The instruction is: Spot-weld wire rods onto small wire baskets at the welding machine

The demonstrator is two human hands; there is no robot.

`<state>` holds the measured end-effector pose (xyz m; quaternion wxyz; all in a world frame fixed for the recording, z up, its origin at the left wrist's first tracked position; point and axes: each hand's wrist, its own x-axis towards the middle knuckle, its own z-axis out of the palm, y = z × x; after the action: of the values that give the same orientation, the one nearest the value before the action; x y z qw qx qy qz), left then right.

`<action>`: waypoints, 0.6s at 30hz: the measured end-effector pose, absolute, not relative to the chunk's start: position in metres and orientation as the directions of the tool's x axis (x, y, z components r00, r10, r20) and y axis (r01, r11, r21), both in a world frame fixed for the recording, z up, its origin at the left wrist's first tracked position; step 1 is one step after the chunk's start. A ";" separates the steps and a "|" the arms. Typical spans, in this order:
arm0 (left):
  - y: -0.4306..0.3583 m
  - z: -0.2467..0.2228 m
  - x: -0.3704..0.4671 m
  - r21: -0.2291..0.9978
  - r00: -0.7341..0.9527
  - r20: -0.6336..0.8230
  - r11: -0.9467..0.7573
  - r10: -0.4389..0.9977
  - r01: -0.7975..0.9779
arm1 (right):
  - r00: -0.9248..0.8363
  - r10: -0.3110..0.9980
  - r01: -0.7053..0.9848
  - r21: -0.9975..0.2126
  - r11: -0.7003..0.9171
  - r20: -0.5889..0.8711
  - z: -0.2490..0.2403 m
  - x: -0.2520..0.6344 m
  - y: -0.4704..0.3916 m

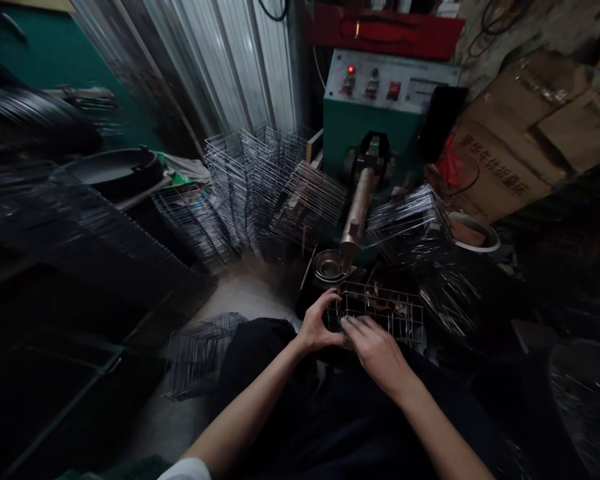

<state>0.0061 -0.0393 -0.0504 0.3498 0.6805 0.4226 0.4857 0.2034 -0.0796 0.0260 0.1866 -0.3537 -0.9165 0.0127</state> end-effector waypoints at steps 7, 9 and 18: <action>-0.039 -0.046 0.010 0.895 0.155 0.357 -0.385 0.921 0.227 | -0.682 0.654 0.662 -0.105 0.742 0.328 0.024 0.206 -0.076; -0.039 -0.046 0.010 0.897 0.150 0.353 -0.379 0.924 0.226 | -0.673 0.655 0.661 -0.118 0.741 0.342 0.026 0.205 -0.076; -0.026 -0.043 0.010 0.895 0.119 0.352 -0.371 0.928 0.248 | -0.609 0.685 0.625 -0.288 0.725 0.401 0.034 0.202 -0.061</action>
<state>0.0104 -0.0258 -0.0431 0.3440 0.6643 0.4427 0.4944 0.2018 -0.0612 0.0339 0.2484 -0.3660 -0.8949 0.0596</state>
